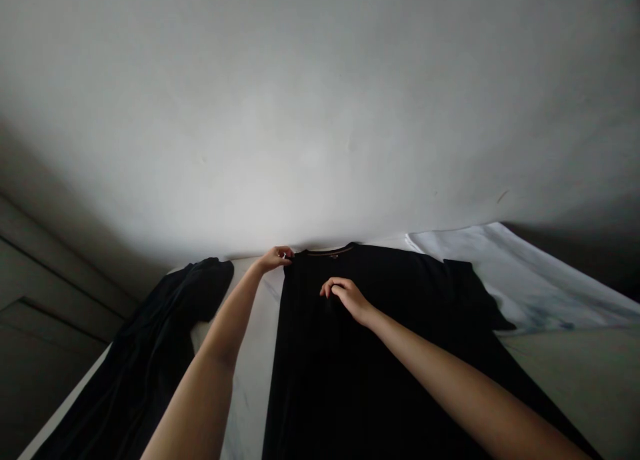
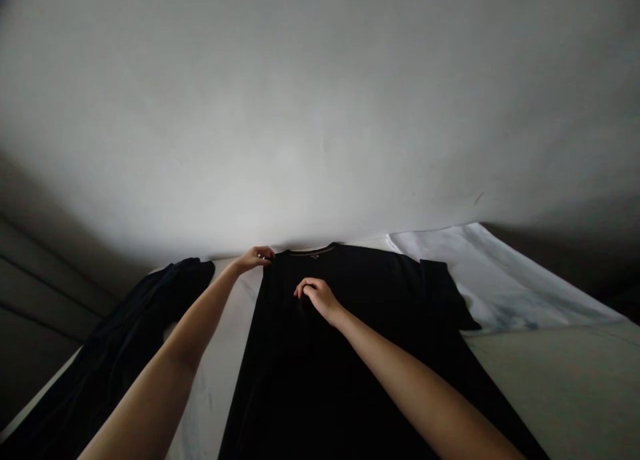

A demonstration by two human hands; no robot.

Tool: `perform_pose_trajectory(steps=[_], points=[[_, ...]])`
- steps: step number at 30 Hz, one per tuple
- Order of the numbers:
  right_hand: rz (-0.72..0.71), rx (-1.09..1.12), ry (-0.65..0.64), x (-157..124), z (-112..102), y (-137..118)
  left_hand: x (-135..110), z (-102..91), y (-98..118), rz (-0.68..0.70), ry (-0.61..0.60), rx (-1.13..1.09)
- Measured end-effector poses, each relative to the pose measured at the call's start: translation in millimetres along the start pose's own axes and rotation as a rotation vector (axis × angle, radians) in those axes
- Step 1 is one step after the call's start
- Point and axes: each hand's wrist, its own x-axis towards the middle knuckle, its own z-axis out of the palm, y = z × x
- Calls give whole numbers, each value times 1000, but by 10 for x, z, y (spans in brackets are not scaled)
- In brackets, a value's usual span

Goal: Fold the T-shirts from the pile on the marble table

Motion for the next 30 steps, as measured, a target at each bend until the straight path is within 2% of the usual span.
perform_pose_trajectory(steps=[7,14,19,24,30], points=[[-7,-38,-5,-3,-12,-26,2,1,-39,-31,-56,-106],[-137,-136,55,77,-83,-136,-6,-38,-50,-39,-35,-85],[-212,-240,109,141,-230,-197,-35,-13,-69,-39,-8,-66],[-111,-304,83,171,-364,-108,-52,25,-59,-35,29,-34],[-10,-386,52,79,-392,-11,-50,35,6,-23,63,17]])
